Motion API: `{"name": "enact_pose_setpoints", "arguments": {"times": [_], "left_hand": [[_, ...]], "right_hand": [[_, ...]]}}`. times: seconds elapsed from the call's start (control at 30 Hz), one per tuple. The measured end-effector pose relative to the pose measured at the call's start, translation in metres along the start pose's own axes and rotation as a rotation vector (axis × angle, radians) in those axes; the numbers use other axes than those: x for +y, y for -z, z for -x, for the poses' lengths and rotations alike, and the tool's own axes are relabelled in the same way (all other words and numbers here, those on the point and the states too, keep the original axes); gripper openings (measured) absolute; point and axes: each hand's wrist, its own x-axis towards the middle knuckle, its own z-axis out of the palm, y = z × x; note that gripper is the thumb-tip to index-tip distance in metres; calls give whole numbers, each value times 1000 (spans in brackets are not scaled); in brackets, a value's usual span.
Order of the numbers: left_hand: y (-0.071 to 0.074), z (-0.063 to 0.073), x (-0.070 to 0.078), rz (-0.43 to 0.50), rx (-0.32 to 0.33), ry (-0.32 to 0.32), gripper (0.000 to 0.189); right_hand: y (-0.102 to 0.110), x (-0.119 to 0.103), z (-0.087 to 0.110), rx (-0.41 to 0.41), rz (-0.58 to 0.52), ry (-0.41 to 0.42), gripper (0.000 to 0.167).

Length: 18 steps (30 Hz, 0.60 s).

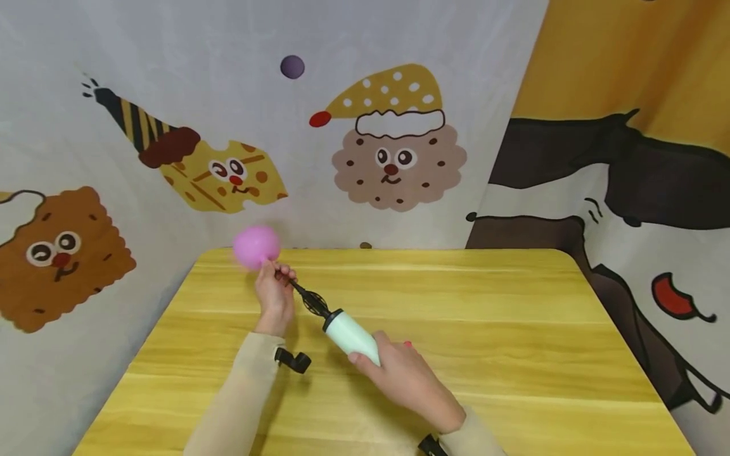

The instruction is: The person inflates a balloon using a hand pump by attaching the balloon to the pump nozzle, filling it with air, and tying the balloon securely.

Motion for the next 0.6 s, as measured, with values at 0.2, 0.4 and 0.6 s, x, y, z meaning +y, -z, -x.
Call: {"name": "enact_pose_setpoints", "arguments": {"times": [0.2, 0.4, 0.6], "left_hand": [[11, -2, -1, -247, -97, -11, 36], [21, -1, -1, -609, -326, -184, 39], [31, 1, 8, -969, -569, -411, 35]], "right_hand": [[16, 8, 10, 17, -12, -58, 62], [41, 45, 23, 96, 94, -188, 70], [65, 97, 36, 146, 221, -271, 78]]}}
